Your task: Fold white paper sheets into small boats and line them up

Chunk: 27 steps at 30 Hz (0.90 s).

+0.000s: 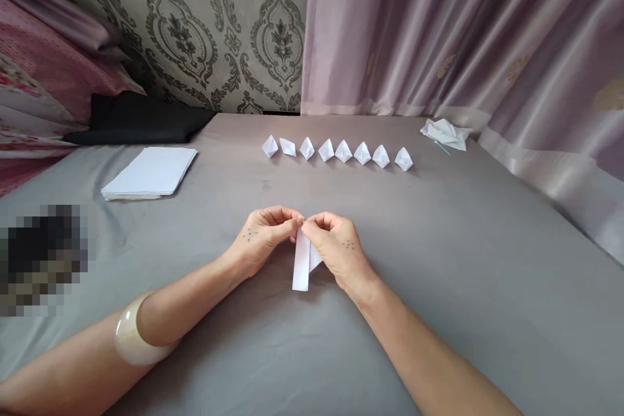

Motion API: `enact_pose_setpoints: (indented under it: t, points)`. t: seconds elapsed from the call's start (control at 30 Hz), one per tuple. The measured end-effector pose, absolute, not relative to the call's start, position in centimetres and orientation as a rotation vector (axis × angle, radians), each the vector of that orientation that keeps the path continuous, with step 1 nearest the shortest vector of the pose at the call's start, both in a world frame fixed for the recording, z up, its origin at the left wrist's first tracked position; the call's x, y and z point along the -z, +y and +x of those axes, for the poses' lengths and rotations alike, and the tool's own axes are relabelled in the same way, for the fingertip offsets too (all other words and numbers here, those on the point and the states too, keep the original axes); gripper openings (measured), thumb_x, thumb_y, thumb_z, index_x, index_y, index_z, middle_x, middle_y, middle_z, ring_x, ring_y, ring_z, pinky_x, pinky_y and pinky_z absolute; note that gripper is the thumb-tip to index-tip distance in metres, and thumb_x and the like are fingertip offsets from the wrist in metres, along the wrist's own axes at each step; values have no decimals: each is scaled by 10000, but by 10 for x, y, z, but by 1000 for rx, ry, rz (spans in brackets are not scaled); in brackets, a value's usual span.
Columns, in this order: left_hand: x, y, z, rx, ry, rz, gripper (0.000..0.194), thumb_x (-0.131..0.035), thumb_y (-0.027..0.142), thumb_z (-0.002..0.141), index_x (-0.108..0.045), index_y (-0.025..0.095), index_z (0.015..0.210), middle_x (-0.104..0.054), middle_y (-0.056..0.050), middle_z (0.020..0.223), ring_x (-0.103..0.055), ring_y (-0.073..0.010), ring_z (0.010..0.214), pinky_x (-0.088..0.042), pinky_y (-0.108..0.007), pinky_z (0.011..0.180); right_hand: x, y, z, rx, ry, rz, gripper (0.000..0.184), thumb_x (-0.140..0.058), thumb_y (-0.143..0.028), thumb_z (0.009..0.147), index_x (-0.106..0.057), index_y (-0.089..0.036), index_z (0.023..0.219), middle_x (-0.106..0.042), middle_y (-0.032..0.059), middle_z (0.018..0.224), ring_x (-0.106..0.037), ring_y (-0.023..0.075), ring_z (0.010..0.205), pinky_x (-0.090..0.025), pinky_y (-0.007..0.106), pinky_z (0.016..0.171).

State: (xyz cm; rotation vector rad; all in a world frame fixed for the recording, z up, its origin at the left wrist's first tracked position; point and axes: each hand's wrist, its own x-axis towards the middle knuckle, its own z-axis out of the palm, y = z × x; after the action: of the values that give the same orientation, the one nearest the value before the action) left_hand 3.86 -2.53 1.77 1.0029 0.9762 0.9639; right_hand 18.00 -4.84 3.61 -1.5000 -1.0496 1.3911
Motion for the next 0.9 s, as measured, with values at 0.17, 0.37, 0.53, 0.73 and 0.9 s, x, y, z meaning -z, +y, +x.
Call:
enact_pose_setpoints:
  t: [0.17, 0.37, 0.53, 0.73, 0.9]
  points:
    - [-16, -25, 39, -987, 950, 974, 111, -703, 237, 714, -671, 131, 707, -596, 13, 604, -525, -84, 600, -425, -222, 639, -37, -47, 181, -1499, -977, -1452, 120, -630, -298, 686, -628, -178, 687, -627, -25, 618, -536, 107, 601, -398, 232, 567]
    - [-12, -18, 34, -1027, 894, 805, 98, -717, 204, 690, -680, 118, 721, -598, 3, 633, -529, -74, 576, -442, -216, 615, -35, -44, 191, -1463, -1184, -1429, 167, -535, -227, 744, -660, -172, 841, -679, 27, 755, -626, 168, 742, -483, 303, 687]
    - [-12, -10, 29, -991, 858, 609, 121, -731, 161, 655, -685, 94, 745, -588, -5, 655, -554, -78, 611, -462, -205, 618, -27, -39, 204, -684, -1873, -1251, 542, -411, -3, 734, -607, -259, 1169, -628, 27, 1165, -551, 187, 1093, -465, 367, 908]
    - [-13, -10, 30, -918, 834, 529, 80, -662, 122, 669, -678, 89, 740, -643, -47, 714, -594, -115, 668, -495, -235, 657, -20, -35, 209, -343, -2207, -977, 557, -465, -18, 849, -484, -304, 1327, -584, 21, 1267, -494, 193, 1152, -469, 391, 951]
    - [-14, -14, 32, -801, 775, 530, 45, -619, 94, 657, -659, 104, 676, -608, -26, 614, -567, -104, 602, -473, -219, 603, -18, -37, 205, -348, -2112, -859, 309, -536, -106, 879, -637, -261, 1127, -669, 42, 1069, -575, 176, 967, -509, 346, 835]
